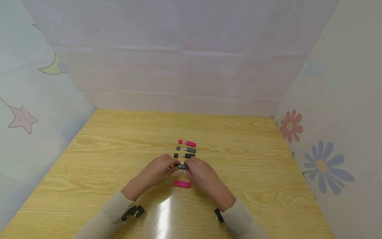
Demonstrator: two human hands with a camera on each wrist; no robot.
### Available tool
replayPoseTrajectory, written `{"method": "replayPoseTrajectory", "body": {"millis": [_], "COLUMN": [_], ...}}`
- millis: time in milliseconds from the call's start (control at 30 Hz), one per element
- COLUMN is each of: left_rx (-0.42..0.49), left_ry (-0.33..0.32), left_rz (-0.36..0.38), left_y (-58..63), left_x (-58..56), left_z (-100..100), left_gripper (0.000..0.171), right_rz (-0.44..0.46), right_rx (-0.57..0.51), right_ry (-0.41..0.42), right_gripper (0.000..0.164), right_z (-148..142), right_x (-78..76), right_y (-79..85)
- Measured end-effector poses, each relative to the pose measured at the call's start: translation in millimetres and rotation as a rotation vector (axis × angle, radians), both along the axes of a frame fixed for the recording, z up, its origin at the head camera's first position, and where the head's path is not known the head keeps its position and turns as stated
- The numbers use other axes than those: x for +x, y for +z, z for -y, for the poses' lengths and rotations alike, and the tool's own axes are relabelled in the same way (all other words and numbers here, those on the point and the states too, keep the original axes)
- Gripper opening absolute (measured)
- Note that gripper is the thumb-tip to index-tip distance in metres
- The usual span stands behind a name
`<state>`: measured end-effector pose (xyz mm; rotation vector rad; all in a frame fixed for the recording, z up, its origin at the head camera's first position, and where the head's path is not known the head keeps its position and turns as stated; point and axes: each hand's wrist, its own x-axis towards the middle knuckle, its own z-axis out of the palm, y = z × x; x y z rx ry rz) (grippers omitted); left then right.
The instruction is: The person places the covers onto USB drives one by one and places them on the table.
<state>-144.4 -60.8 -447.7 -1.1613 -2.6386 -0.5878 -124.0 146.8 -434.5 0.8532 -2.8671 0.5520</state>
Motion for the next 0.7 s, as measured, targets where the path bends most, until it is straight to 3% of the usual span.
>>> {"method": "replayPoseTrajectory", "body": {"millis": [267, 700], "left_rx": [-0.006, -0.071], "left_ry": [0.012, 0.047], "left_rz": [0.003, 0.014], "left_y": [-1.9, -4.6], "left_x": [0.3, -1.1], "left_z": [0.3, -1.0], "left_gripper": [0.012, 0.012], "right_rz": [-0.018, 0.032], "right_rx": [0.032, 0.060], "right_ry": [-0.005, -0.010], "right_gripper": [0.015, 0.017], "right_z": [0.8, 2.4], "right_x": [-1.7, -6.5], "right_y": [-1.9, -6.0]}}
